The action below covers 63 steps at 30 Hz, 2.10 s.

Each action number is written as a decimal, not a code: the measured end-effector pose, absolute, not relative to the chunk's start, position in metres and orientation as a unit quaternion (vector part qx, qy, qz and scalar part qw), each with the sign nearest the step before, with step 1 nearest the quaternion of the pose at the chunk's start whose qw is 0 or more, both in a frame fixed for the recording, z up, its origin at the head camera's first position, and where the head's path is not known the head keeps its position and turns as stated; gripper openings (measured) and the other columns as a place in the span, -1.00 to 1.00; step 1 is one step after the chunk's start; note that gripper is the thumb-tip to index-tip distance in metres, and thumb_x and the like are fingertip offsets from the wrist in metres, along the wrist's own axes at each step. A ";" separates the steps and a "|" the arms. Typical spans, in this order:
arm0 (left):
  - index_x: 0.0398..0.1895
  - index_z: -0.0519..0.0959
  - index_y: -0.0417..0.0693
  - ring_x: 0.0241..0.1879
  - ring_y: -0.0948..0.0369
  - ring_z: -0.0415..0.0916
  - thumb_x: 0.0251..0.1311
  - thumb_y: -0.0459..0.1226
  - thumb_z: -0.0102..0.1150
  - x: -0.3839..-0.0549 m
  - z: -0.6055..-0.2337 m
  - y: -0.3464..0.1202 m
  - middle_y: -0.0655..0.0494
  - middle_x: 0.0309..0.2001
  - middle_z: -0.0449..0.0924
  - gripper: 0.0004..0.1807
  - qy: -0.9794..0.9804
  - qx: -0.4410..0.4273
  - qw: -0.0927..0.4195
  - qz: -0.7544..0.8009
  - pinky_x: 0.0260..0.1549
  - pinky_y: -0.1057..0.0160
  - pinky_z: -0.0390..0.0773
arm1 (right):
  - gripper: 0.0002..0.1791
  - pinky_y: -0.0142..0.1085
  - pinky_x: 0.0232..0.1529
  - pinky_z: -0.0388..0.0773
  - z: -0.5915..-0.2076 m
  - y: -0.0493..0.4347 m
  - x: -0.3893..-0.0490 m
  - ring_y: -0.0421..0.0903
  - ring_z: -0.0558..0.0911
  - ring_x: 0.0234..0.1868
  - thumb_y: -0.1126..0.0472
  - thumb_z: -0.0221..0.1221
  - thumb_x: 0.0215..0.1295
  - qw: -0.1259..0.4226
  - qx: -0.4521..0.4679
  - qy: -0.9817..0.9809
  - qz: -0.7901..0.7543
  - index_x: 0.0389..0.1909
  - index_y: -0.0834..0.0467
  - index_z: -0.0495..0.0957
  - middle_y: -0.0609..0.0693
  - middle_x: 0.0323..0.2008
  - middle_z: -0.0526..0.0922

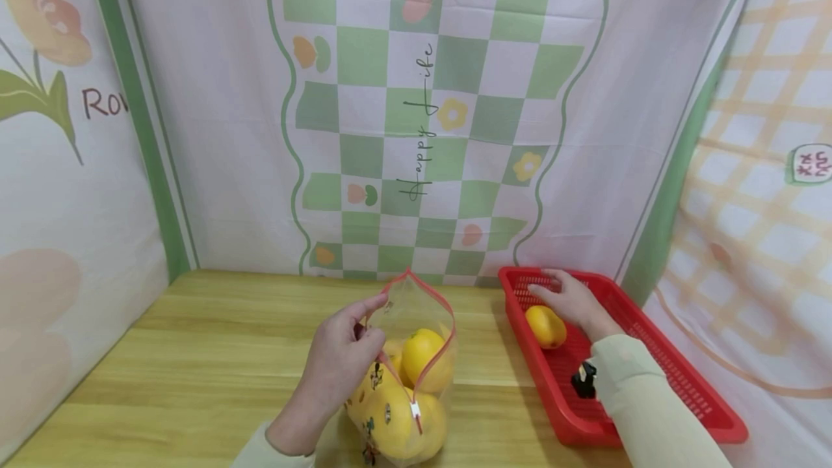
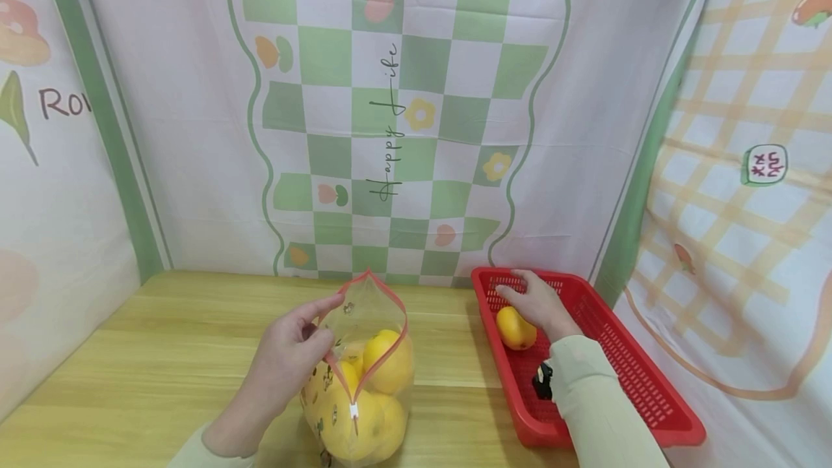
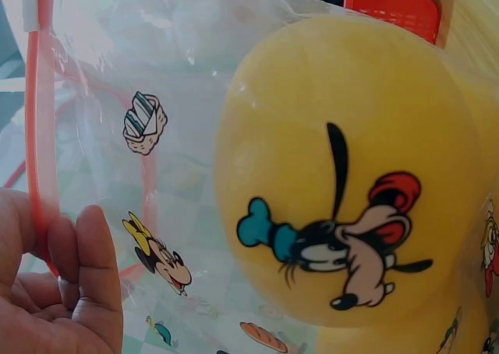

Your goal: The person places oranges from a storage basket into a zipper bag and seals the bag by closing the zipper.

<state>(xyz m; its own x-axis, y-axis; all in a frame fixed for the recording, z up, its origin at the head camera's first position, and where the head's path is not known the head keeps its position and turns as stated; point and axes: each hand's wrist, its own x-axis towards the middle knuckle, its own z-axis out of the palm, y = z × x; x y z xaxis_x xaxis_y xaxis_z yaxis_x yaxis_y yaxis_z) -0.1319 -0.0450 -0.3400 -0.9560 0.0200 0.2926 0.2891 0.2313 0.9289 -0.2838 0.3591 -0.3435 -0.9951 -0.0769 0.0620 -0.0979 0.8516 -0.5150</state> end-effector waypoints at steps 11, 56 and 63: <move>0.37 0.57 -0.09 -0.70 0.23 0.41 0.22 -0.43 0.06 -0.132 -0.340 -0.044 0.07 -0.68 0.50 -0.41 -0.782 -0.099 0.115 -0.605 -0.77 0.45 0.18 | -0.08 0.38 0.31 0.38 -0.353 0.367 -0.288 0.46 0.42 0.32 -0.17 0.14 0.49 -0.001 0.053 -0.966 0.254 0.54 0.42 0.12 0.54 0.37 0.35; 0.37 0.57 -0.08 -0.74 0.30 0.23 0.24 -0.41 0.06 -0.133 -0.340 -0.043 0.02 -0.65 0.56 -0.42 -0.784 -0.102 0.109 -0.603 -0.77 0.45 0.14 | -0.05 0.26 0.12 0.56 -0.385 0.378 -0.291 0.27 0.51 0.13 -0.09 0.43 0.18 -0.105 0.042 -0.968 0.226 0.47 0.27 0.26 0.36 0.20 0.51; 0.38 0.56 -0.08 -0.74 0.30 0.24 0.23 -0.41 0.05 -0.133 -0.339 -0.042 0.08 -0.65 0.56 -0.41 -0.784 -0.101 0.107 -0.603 -0.78 0.45 0.14 | -0.12 0.17 0.06 0.58 -0.382 0.381 -0.290 0.24 0.52 0.08 -0.03 0.37 0.24 -0.113 0.042 -0.968 0.221 0.44 0.33 0.27 0.34 0.13 0.53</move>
<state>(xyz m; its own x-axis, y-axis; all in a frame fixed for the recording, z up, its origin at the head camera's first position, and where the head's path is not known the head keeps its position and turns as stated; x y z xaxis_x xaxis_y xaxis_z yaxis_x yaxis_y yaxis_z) -0.1329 -0.0425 -0.3394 -0.9569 0.0297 0.2889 0.2869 0.2521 0.9242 -0.2900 0.3812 -0.3824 -0.9709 -0.1320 -0.1996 -0.0323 0.8986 -0.4376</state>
